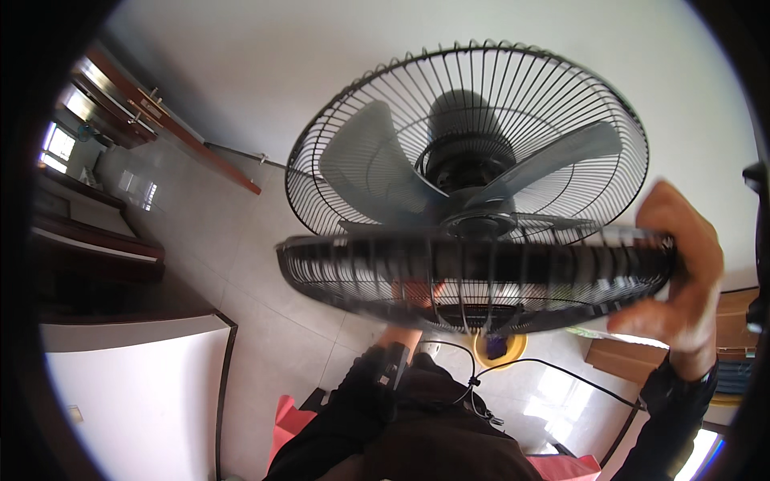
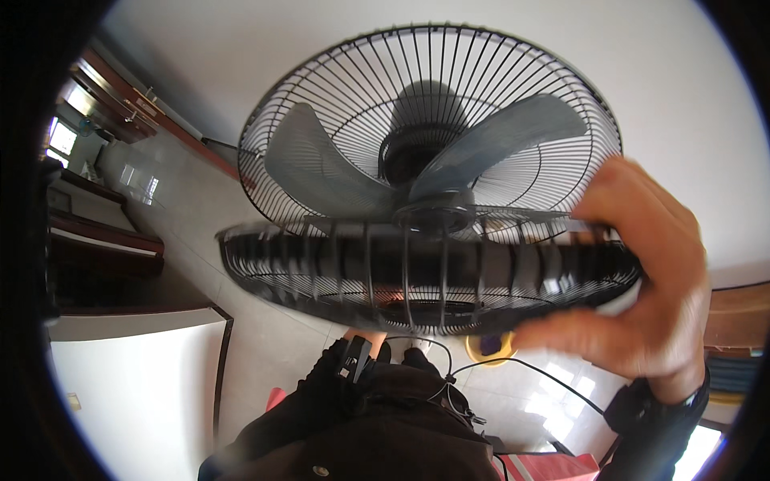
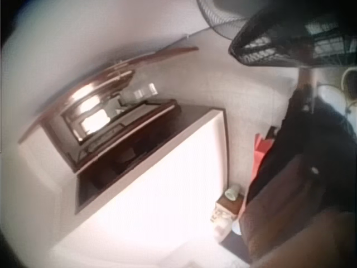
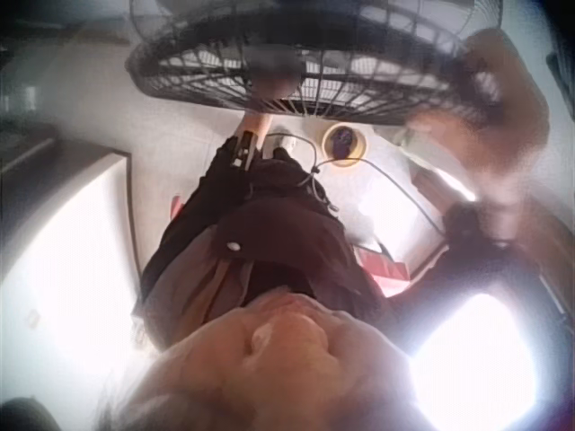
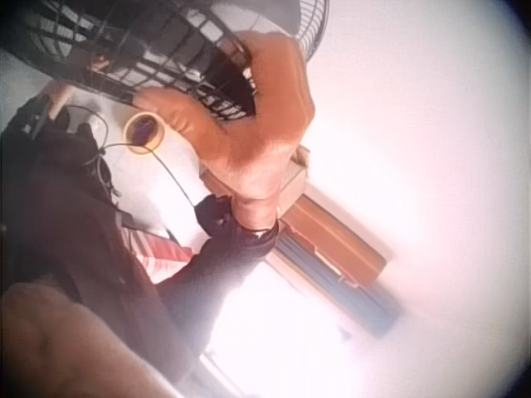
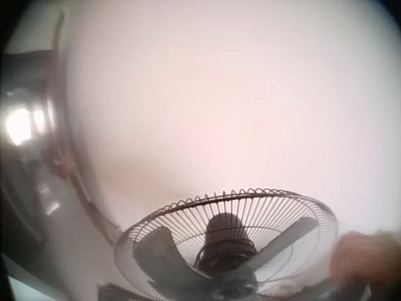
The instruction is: The person assembles a standing fan by attaching the front grille, then uses a screwdriver to tighten a screw on the fan's neck. They then reattach the front grille and adjust the fan's position.
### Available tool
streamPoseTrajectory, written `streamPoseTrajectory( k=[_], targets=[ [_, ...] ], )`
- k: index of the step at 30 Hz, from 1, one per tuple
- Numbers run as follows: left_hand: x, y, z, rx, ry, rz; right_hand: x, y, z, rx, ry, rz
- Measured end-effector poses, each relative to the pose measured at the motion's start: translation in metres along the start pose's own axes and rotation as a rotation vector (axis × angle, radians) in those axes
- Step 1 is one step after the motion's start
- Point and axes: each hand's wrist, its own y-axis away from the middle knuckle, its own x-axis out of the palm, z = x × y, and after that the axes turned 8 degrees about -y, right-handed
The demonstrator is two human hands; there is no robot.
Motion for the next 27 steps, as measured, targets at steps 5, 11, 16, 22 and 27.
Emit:
streamPoseTrajectory(
  k=[5,11,16,22,27],
  targets=[
    [-0.024,-0.009,-0.004,-0.060,0.050,-0.037,0.000,-0.031,-0.024,-0.231,0.103,-0.100],
    [-0.041,-0.019,0.000,-0.059,0.084,-0.040,0.010,-0.062,-0.027,-0.198,-0.050,-0.182],
    [-0.046,-0.024,0.004,-0.042,0.128,-0.026,0.014,-0.074,-0.027,-0.213,0.025,-0.141],
    [-0.047,-0.020,0.004,-0.053,0.151,-0.014,0.012,-0.081,-0.034,-0.267,0.017,-0.128],
    [-0.048,-0.011,-0.002,-0.082,0.146,-0.016,0.006,-0.086,-0.040,-0.326,-0.013,-0.134]
  ],
)
